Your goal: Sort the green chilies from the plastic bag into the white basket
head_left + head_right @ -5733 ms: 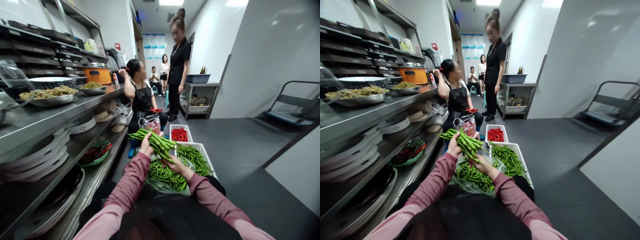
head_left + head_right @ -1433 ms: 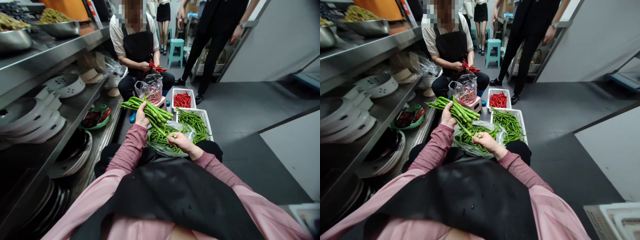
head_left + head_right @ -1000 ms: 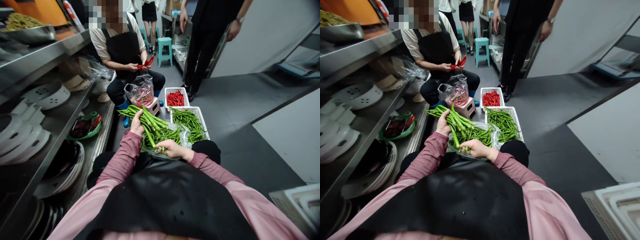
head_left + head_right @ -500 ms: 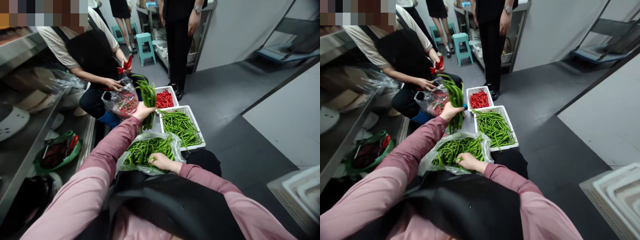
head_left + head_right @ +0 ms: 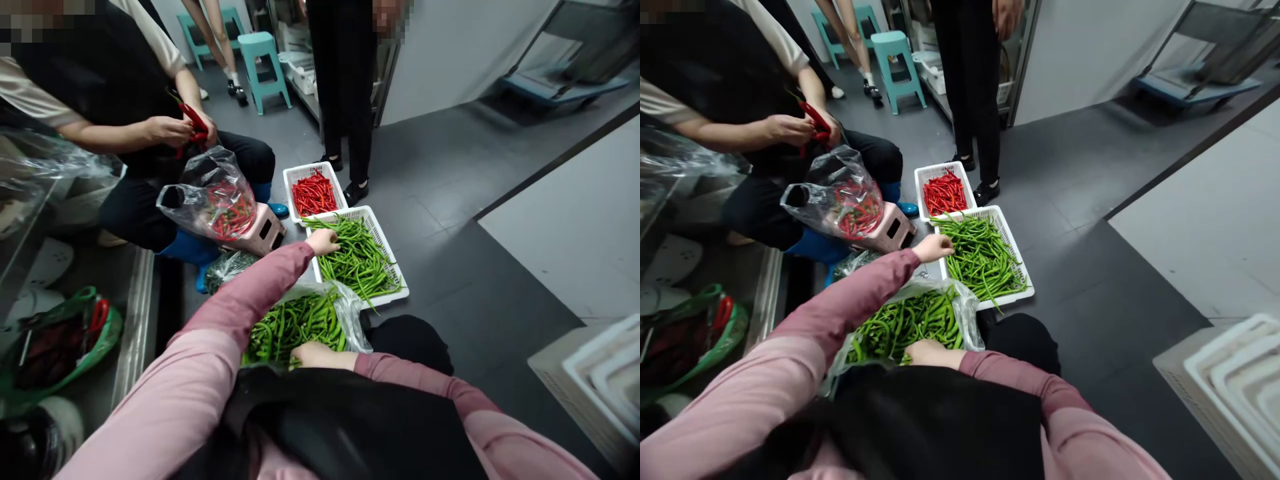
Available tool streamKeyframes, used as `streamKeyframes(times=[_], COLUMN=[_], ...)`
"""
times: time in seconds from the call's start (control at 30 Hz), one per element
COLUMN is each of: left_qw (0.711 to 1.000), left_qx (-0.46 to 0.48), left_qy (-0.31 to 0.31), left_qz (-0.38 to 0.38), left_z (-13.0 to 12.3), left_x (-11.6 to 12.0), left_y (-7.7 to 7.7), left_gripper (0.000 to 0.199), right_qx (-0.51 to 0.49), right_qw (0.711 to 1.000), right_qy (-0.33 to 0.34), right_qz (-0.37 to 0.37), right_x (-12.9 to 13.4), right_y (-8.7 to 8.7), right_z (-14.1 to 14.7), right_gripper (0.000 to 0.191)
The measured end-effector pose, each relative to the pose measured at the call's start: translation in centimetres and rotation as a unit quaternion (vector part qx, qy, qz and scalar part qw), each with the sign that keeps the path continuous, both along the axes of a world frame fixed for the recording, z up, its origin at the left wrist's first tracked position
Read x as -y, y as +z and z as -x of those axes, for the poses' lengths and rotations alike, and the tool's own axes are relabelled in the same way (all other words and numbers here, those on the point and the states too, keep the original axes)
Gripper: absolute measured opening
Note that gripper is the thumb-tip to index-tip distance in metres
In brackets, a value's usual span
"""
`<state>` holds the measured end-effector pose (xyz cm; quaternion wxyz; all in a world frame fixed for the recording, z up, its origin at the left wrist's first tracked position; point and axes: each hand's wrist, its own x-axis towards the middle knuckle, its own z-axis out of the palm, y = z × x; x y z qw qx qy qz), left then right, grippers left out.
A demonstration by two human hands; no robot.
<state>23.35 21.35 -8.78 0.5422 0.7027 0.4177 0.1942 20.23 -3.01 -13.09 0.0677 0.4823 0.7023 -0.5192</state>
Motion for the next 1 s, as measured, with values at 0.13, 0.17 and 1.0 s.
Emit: streamKeyframes(times=[0.13, 0.17, 1.0], left_qw=[0.98, 0.975, 0.929], left_qx=[-0.129, -0.149, -0.32], left_qy=[-0.052, -0.044, -0.015], left_qz=[-0.14, -0.159, -0.187], left_z=[9.1, 11.3, 25.9], left_x=[8.3, 10.5, 23.5], left_y=[0.1, 0.0, -8.6], left_gripper=[0.01, 0.009, 0.016], right_qx=[0.022, 0.026, -0.109], right_qw=[0.999, 0.998, 0.725], right_qy=[-0.003, -0.008, -0.675], right_qz=[-0.028, -0.05, -0.081], right_x=[0.5, 0.7, -27.7], right_y=[1.7, 2.0, 1.2], right_z=[-0.3, -0.4, -24.4], right_gripper=[0.026, 0.025, 0.005])
